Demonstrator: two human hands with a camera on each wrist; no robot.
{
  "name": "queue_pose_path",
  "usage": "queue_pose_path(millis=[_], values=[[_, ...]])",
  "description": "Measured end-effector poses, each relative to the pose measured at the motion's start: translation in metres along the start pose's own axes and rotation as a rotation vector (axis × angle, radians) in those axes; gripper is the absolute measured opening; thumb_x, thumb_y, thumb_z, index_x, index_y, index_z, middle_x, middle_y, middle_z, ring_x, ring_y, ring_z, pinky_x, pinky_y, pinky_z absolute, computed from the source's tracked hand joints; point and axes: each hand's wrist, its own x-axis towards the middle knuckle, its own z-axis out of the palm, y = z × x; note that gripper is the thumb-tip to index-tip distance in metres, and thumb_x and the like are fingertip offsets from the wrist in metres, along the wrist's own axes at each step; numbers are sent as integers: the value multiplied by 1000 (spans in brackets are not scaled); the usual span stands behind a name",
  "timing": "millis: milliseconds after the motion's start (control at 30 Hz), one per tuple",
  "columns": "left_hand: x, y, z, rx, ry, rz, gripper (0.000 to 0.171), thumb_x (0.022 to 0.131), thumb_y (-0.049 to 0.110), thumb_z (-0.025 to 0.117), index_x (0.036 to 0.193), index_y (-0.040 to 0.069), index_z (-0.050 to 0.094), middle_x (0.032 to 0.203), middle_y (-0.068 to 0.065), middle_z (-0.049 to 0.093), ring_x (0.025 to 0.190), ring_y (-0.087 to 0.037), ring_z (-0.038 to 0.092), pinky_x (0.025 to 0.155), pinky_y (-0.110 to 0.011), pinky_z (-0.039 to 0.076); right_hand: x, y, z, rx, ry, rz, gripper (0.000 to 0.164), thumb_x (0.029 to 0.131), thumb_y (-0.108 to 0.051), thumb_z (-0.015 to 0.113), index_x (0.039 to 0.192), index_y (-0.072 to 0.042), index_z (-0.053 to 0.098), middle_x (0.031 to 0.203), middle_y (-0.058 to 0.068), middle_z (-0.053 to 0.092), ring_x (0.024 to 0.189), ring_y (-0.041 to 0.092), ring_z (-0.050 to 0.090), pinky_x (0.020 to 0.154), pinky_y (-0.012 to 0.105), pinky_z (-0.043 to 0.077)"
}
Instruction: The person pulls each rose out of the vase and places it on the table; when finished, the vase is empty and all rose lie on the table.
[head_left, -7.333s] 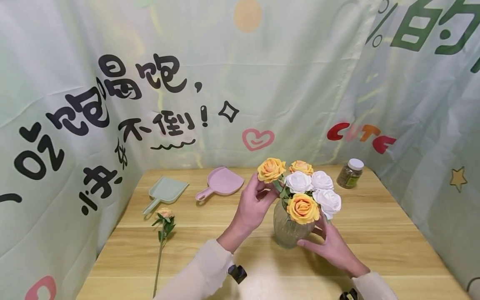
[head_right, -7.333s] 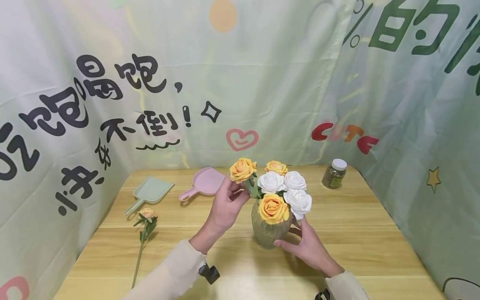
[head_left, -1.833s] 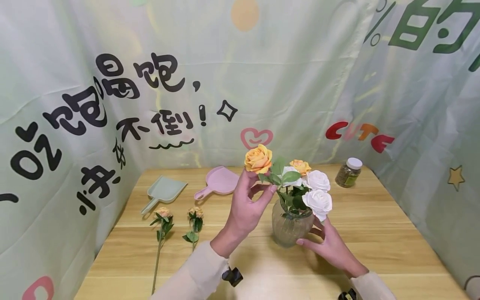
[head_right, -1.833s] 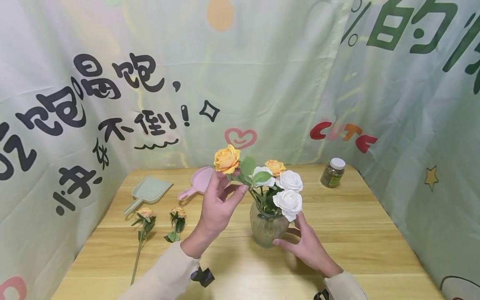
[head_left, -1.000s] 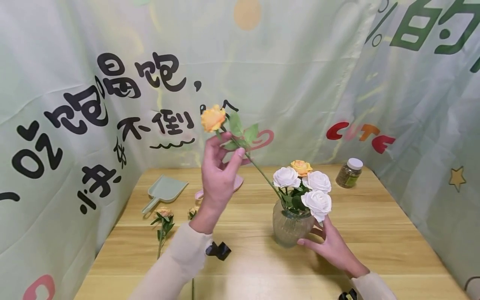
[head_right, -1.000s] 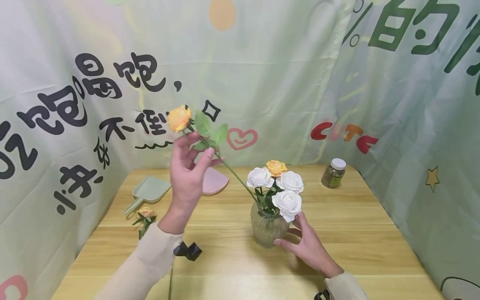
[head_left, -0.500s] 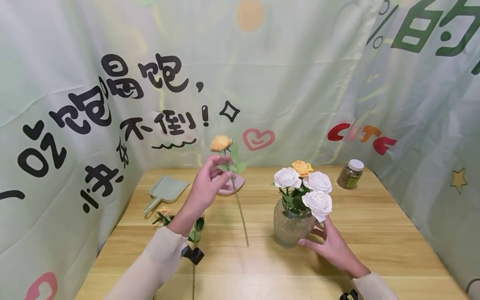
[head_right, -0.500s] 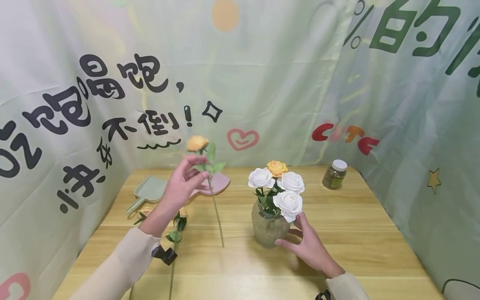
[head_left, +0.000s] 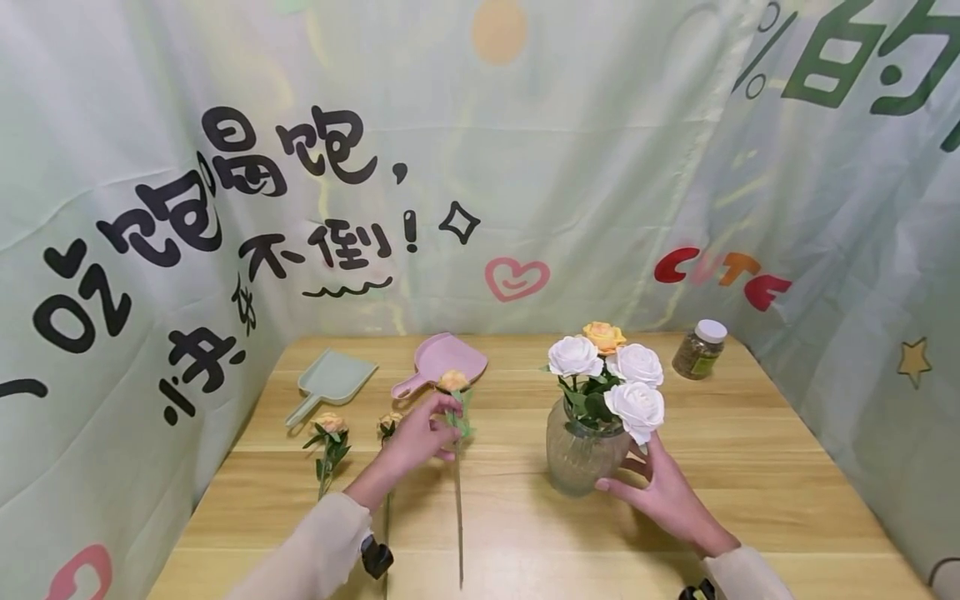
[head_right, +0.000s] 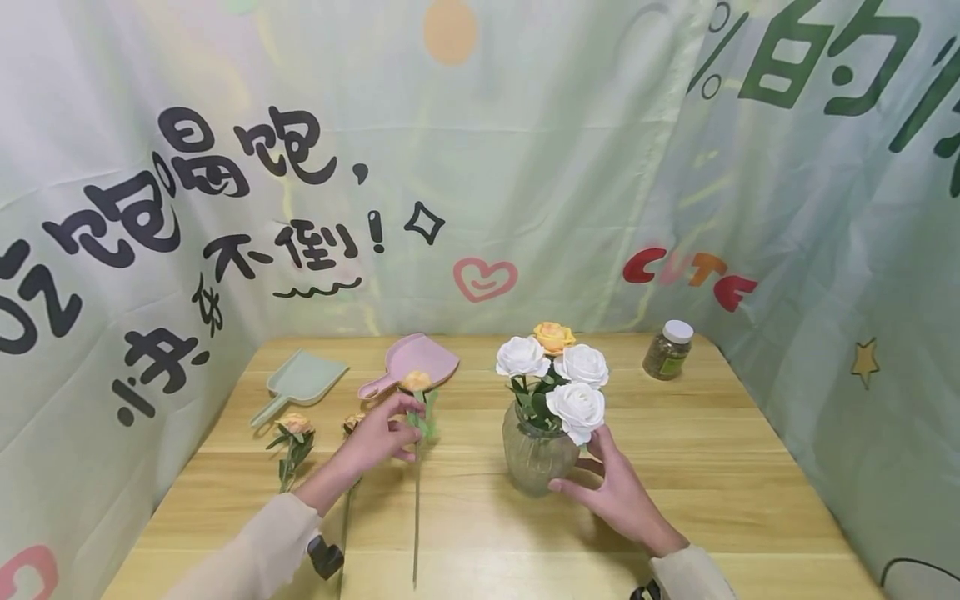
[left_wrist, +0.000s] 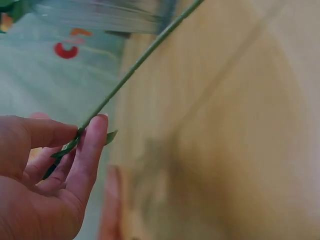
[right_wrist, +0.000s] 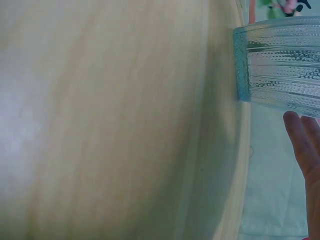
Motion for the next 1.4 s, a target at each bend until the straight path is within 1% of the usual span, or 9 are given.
queue_pose_path(millis=[167,400,500,733,900,1000,1133,1267,1400], values=[[-6,-17,6,55,-3,-62,35,103,0,69,137,3,62,128,-20,63,80,-21,73,70,-36,70,-1,0,-1,1,7,8,118,88,-8,91,176,-23,14,175,29,28,146,48,46,103,19,58],[-5,-29,8,152,24,-75,36,103,0,70,138,1,63,136,-20,65,64,-17,72,64,-31,69,-1,2,-1,33,3,-19,115,88,-5,91,175,-20,17,173,32,29,135,-17,46,103,18,58],[-5,-31,7,209,26,-56,35,102,0,72,136,1,65,134,-19,66,62,-15,71,61,-31,68,-1,3,0,43,1,-28,115,88,-4,90,175,-19,17,172,33,29,134,-20,44,103,18,58],[-9,-24,5,536,93,77,28,98,13,81,124,5,72,121,-15,71,59,-10,64,57,-28,56,-1,2,-2,31,2,-13,116,88,-5,91,175,-21,16,173,31,28,139,-12,48,103,18,58],[-10,-6,-2,631,181,98,22,99,22,82,114,8,74,105,-8,75,60,-11,61,58,-30,52,-1,3,-2,28,4,-22,117,87,-5,91,175,-22,16,173,33,28,138,-12,49,103,19,59],[-3,7,-4,621,215,143,22,100,26,80,114,9,75,105,-7,77,75,-17,71,67,-37,61,-1,4,-2,37,3,-32,118,87,-4,91,176,-22,16,173,33,27,135,-20,44,103,18,59],[7,21,7,491,82,262,31,104,28,77,130,12,73,134,-6,73,118,-26,73,101,-48,64,-2,4,-3,38,7,-29,118,87,-3,91,176,-21,16,173,34,27,135,-21,44,103,18,59],[15,32,33,283,-171,324,59,102,32,80,155,18,58,158,-2,59,143,-27,59,119,-46,55,-1,4,-3,30,10,-26,117,86,-3,91,175,-18,17,172,34,29,134,-21,44,103,18,59],[19,38,63,182,-289,354,85,96,38,86,168,27,42,170,6,45,152,-25,51,125,-42,49,0,5,-1,25,9,-29,115,86,-5,92,174,-17,20,171,33,31,135,-20,44,103,18,59]])
